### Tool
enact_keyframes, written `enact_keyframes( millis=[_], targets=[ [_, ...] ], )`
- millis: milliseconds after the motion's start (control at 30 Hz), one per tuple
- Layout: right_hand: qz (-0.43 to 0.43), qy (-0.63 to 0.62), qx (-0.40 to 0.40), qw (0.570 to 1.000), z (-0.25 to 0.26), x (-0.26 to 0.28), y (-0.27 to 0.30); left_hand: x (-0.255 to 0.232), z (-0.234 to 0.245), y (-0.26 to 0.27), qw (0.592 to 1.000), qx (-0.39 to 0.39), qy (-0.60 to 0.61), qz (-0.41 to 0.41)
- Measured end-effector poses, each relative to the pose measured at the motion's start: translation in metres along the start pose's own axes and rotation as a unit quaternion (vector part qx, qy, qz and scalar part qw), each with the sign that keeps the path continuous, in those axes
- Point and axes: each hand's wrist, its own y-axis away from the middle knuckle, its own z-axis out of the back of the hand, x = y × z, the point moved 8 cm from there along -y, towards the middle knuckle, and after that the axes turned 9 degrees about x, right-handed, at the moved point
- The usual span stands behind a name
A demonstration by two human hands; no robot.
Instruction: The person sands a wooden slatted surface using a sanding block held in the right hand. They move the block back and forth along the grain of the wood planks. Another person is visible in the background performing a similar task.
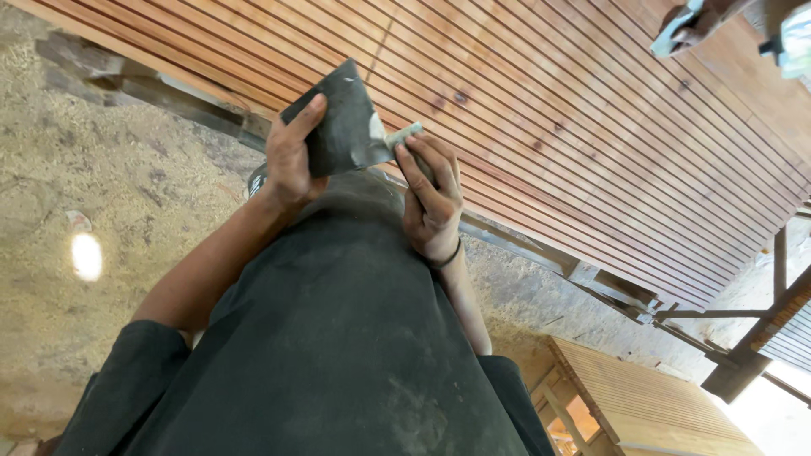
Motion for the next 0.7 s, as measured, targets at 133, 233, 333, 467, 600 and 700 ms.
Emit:
enact_keyframes(
  millis=[133, 233, 333, 467, 600, 700],
  targets=[
    [-0.022, -0.002, 0.060, 0.998, -0.054, 0.013, -0.020, -0.067, 0.011, -0.006, 0.985, 0.165, 0.038, -0.022],
    [-0.156, -0.117, 0.018, 0.981, -0.075, -0.002, -0.020, -0.104, 0.037, -0.007, 0.973, 0.181, -0.127, 0.069],
    [-0.254, -0.321, -0.114, 0.905, -0.077, -0.018, -0.019, -0.114, 0.057, -0.008, 0.884, 0.196, -0.358, 0.227],
    [-0.202, -0.303, -0.118, 0.924, -0.080, -0.003, -0.062, -0.116, 0.067, -0.011, 0.774, 0.211, -0.497, 0.331],
    [-0.273, -0.259, -0.011, 0.927, -0.101, 0.005, -0.081, -0.129, 0.071, -0.017, 0.778, 0.242, -0.502, 0.290],
    [-0.258, -0.194, 0.022, 0.946, -0.103, 0.008, -0.095, -0.158, 0.060, -0.034, 0.861, 0.300, -0.361, 0.195]
  ],
)
